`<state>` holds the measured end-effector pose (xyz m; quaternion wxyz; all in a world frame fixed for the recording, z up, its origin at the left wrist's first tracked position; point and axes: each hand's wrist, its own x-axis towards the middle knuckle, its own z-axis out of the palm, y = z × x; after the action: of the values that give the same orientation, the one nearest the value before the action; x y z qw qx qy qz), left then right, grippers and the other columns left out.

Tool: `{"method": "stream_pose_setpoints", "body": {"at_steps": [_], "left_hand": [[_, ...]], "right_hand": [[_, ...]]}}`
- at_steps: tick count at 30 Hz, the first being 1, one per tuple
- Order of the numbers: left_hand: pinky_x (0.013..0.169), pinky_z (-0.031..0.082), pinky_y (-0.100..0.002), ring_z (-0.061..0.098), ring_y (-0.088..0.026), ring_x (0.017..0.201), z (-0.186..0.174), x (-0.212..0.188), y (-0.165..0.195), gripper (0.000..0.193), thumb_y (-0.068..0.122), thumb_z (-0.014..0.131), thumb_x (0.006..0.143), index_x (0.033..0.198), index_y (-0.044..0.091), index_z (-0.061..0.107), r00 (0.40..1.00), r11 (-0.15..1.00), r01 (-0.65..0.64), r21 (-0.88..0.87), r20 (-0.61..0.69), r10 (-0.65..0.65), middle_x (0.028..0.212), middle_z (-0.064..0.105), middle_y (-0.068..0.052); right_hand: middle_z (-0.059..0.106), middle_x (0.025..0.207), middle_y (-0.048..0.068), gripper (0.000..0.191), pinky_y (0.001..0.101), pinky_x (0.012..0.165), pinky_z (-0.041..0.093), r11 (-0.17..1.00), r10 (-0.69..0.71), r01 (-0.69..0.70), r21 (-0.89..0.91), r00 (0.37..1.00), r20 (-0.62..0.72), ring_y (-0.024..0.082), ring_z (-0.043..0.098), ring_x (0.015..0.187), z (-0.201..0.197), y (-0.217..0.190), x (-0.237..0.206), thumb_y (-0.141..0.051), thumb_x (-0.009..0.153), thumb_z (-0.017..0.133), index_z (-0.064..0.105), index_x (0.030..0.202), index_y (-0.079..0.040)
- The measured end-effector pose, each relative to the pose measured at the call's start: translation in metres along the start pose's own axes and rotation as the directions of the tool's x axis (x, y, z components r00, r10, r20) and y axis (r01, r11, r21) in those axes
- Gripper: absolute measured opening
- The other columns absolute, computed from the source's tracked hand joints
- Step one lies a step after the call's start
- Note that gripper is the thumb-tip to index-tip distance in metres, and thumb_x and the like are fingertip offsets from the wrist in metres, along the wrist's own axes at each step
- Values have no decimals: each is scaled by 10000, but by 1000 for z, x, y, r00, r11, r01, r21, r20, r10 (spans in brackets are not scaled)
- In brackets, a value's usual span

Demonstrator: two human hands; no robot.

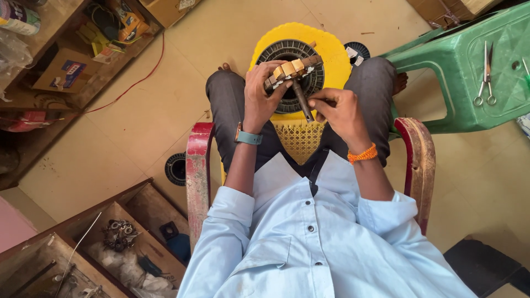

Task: The person winds copper wire around the slots of a motor stator, using a small tool to push the wire into place. They rotate the stator and continue winding the wire into each slot.

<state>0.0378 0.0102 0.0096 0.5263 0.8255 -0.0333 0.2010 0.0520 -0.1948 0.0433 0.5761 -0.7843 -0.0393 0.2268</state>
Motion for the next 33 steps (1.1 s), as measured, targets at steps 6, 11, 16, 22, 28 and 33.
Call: {"method": "stream_pose_setpoints", "body": {"at_steps": [6, 11, 16, 22, 28, 33], "left_hand": [[1013, 442, -380, 655, -244, 1133, 0, -1, -1, 280, 127, 828, 867, 1087, 73, 664, 1000, 1000, -16, 0, 0, 16, 1219, 717, -26], [993, 443, -377, 654, -247, 1122, -1, -1, -2, 279, 130, 828, 864, 1079, 68, 662, 1000, 1000, -19, -10, 15, 19, 1221, 717, -36], [1002, 443, -375, 652, -236, 1100, -3, 0, -1, 267, 124, 829, 867, 1056, 63, 649, 999, 999, -32, -14, 27, 33, 1224, 721, -38], [983, 450, -356, 604, -226, 1004, -11, -3, -3, 528, 181, 864, 793, 1240, 64, 610, 995, 991, 14, -130, 103, -1, 1239, 707, -30], [1021, 426, -387, 594, -238, 1035, -16, -7, -12, 754, 73, 843, 641, 1349, 122, 588, 977, 996, -82, 19, 200, 77, 1192, 707, -6], [1092, 425, -393, 558, -272, 1188, -11, -22, -15, 770, 38, 797, 667, 1393, 136, 560, 981, 976, -154, 154, 141, 132, 1292, 671, -51]], "right_hand": [[733, 784, 56, 82, 250, 532, 578, 1000, 8, -7, 19, 999, -39, 86, 704, 618, 14, -13, 23, -51, 996, 635, 653, 982, 27], [696, 760, 72, 98, 254, 487, 497, 989, 19, -4, 147, 995, -102, 94, 611, 547, 18, -17, 26, -66, 1021, 628, 633, 972, 19], [703, 787, 74, 133, 244, 500, 507, 939, 7, 38, 341, 991, -130, 97, 622, 551, 15, -16, 23, -123, 1039, 623, 624, 1030, 9], [691, 790, 91, 179, 267, 546, 574, 848, 138, -41, 528, 979, -147, 141, 680, 577, 18, -11, 19, -152, 1035, 609, 570, 1116, 3], [697, 955, 97, 169, 281, 654, 616, 901, -31, 115, 419, 979, -203, 137, 720, 698, 15, 8, 2, -131, 1040, 584, 577, 1107, 24], [666, 958, 52, 137, 246, 686, 553, 975, -57, 96, 199, 980, -192, 88, 669, 730, 2, 31, -22, -62, 1020, 605, 653, 1106, 33]]}}
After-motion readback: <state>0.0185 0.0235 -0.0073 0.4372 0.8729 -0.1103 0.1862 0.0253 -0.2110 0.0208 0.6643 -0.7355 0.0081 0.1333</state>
